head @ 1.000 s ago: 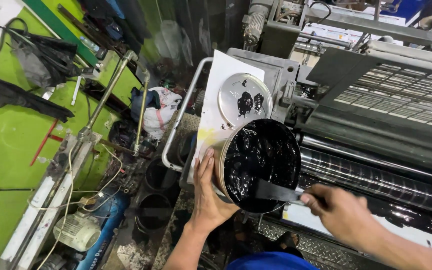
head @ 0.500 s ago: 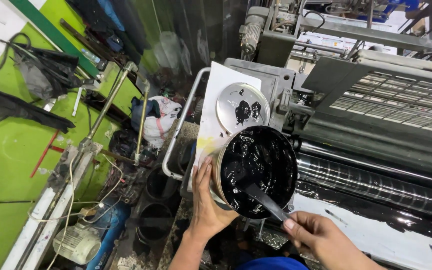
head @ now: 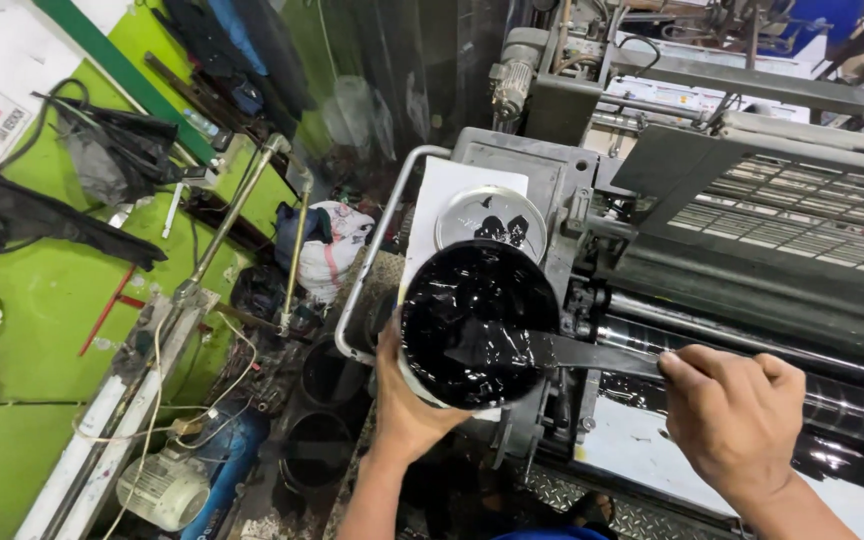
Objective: Adding and spreading black ink onto the rollers of an offset printing machine using a spatula.
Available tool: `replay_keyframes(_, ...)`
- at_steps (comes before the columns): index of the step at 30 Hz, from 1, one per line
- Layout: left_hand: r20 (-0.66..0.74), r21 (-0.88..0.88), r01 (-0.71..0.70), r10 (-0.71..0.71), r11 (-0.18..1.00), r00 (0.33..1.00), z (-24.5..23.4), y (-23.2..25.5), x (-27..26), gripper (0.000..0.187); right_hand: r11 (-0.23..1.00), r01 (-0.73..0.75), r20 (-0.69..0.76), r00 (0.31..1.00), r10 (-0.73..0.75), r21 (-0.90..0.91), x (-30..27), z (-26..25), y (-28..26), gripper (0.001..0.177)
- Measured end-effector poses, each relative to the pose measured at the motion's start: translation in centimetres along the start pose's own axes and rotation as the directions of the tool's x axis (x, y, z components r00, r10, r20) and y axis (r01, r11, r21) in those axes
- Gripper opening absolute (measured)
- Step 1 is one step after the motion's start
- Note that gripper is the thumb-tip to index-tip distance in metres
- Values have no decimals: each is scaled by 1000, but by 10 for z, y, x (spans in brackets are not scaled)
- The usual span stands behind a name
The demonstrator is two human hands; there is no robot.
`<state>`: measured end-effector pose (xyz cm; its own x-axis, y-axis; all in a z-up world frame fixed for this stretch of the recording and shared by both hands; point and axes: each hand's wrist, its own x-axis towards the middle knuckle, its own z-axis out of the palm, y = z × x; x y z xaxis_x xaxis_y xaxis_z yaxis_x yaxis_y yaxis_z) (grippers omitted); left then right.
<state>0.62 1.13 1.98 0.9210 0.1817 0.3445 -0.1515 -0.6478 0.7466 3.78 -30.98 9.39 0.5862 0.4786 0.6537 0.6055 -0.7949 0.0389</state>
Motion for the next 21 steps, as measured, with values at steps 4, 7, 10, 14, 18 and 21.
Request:
replay_keyframes(4, 40, -249, 171, -167, 953, 985, 1, -16, -4, 141, 973, -199, -43, 978, 205, 119, 12, -3, -15, 28)
replay_keyframes(7, 19, -247, 174, -175, 953, 984, -3, -15, -4, 138, 896, -345, 64, 938, 341, 279, 14, 4, -24, 24)
replay_keyframes(10, -8, -179, 166, -170, 970, 985, 3, -23, -9, 135, 570, -668, 432, 744, 509, 479, -1, 21, -28, 17)
replay_keyframes(14, -41, -158, 180, -189, 971, 981, 8, -26, -17, 137, -391, -888, 967, 193, 163, 243, -9, 33, -33, 47)
replay_keyframes(18, -30, -167, 183, -190, 969, 981, 5, -23, -14, 135, -270, -915, 950, 258, 177, 299, -13, 37, -36, 48)
replay_keyframes(21, -34, -171, 157, -165, 973, 986, 5, -23, -12, 134, -82, -923, 915, 356, 189, 376, -15, 41, -38, 50)
